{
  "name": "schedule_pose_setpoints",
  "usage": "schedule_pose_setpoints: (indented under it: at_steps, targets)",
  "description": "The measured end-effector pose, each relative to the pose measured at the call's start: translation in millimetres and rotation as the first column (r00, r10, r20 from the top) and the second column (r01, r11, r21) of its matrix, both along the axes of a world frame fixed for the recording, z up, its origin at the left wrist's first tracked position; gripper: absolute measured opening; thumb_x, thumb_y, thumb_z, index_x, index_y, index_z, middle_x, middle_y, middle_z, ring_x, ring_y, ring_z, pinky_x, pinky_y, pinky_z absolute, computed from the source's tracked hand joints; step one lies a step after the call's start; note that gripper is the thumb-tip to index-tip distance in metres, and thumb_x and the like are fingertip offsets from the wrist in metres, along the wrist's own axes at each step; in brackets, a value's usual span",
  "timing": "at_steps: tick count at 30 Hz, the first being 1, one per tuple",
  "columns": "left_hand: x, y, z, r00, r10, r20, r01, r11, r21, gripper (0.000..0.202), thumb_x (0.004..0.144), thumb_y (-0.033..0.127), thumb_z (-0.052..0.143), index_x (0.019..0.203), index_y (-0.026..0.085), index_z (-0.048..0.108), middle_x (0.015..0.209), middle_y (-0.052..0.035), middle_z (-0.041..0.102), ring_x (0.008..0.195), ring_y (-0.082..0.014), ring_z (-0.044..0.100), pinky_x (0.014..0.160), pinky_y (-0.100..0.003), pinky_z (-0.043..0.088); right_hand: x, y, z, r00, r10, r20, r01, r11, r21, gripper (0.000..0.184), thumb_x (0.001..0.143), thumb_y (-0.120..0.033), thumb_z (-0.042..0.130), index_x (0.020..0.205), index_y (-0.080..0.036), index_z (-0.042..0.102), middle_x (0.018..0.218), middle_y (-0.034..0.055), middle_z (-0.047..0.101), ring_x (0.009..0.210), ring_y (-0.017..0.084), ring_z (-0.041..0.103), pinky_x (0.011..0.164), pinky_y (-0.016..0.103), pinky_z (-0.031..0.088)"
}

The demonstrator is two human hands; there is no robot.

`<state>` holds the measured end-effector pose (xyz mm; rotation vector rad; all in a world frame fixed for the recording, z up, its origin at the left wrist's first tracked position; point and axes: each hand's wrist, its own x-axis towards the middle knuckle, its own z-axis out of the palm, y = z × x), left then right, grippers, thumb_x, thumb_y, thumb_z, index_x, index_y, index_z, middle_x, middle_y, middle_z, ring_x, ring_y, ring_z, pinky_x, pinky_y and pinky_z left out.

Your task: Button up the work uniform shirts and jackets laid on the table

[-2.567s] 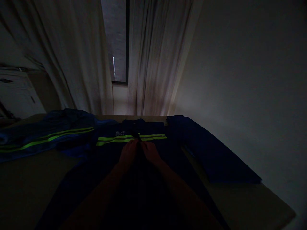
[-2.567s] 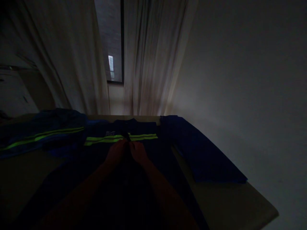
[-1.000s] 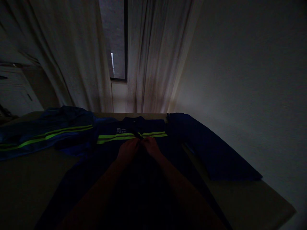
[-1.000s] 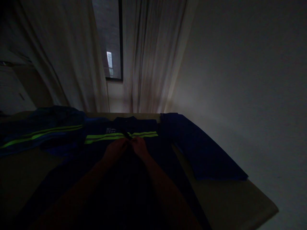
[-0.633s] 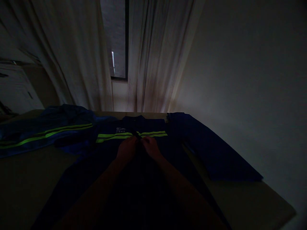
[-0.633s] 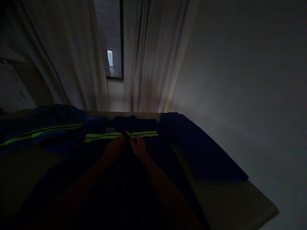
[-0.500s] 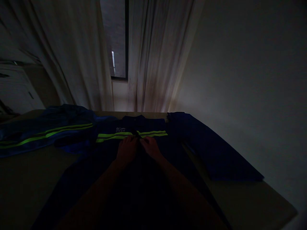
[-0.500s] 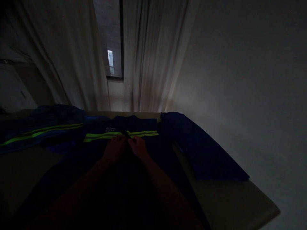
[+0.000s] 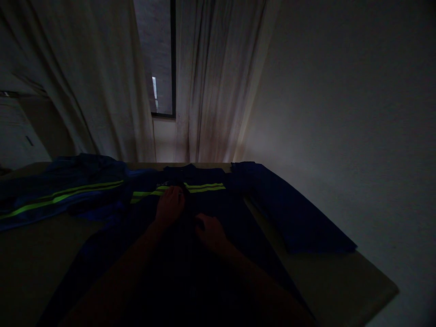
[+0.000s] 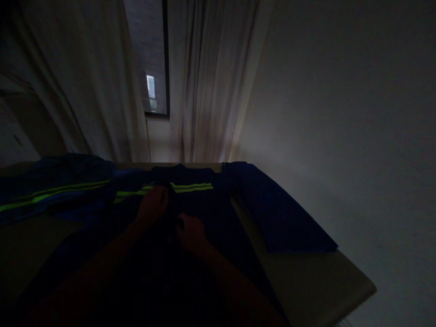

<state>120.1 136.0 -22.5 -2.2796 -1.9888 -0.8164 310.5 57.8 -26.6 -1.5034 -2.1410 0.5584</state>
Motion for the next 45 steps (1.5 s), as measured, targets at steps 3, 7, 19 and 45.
schedule_pose_setpoints:
  at_steps: [3, 7, 19, 45]
  targets:
    - [1, -13, 1.0, 0.998, -0.056, -0.003, 0.056, 0.997, -0.045, 0.025, 0.100, 0.029, 0.040, 0.111, 0.019, 0.061, 0.099, -0.0095, 0.070, 0.093, -0.0248, 0.067, 0.084, -0.036, 0.049, 0, 3, 0.0, 0.997, -0.033, -0.075, 0.031, 0.999, -0.026, 0.028, 0.090, -0.024, 0.054, 0.114, -0.023, 0.070, 0.108, 0.0060, 0.076, 0.099, 0.023, 0.070, 0.087, 0.031, 0.047]
    - [-5, -35, -5.7, 0.980, -0.198, -0.020, 0.195, 0.976, -0.098, 0.017, 0.095, 0.027, 0.053, 0.100, 0.022, 0.069, 0.102, -0.0060, 0.069, 0.096, -0.0214, 0.065, 0.088, -0.033, 0.048, 2, 10, -0.6, 0.992, 0.014, -0.125, -0.018, 0.999, -0.029, 0.031, 0.092, -0.024, 0.055, 0.120, -0.023, 0.068, 0.118, 0.0064, 0.074, 0.107, 0.023, 0.069, 0.093, 0.031, 0.047]
    - [-12, -59, -13.2, 0.906, -0.421, 0.043, 0.423, 0.903, -0.069, 0.017, 0.100, 0.019, 0.047, 0.106, 0.023, 0.062, 0.107, -0.0050, 0.065, 0.104, -0.0194, 0.060, 0.095, -0.032, 0.046, -4, 6, -4.7, 0.989, 0.087, -0.116, -0.069, 0.986, 0.148, 0.030, 0.101, -0.027, 0.047, 0.122, -0.021, 0.068, 0.120, 0.0092, 0.072, 0.110, 0.023, 0.067, 0.098, 0.034, 0.047]
    - [6, -75, -11.8, 0.961, -0.261, 0.092, 0.260, 0.965, 0.015, 0.027, 0.098, 0.013, 0.046, 0.119, 0.022, 0.061, 0.109, -0.0072, 0.068, 0.103, -0.0209, 0.065, 0.091, -0.033, 0.050, -2, 4, 4.7, 0.980, 0.164, -0.112, -0.156, 0.985, 0.078, 0.035, 0.096, -0.028, 0.053, 0.126, -0.023, 0.070, 0.111, 0.0063, 0.078, 0.095, 0.023, 0.073, 0.088, 0.032, 0.051]
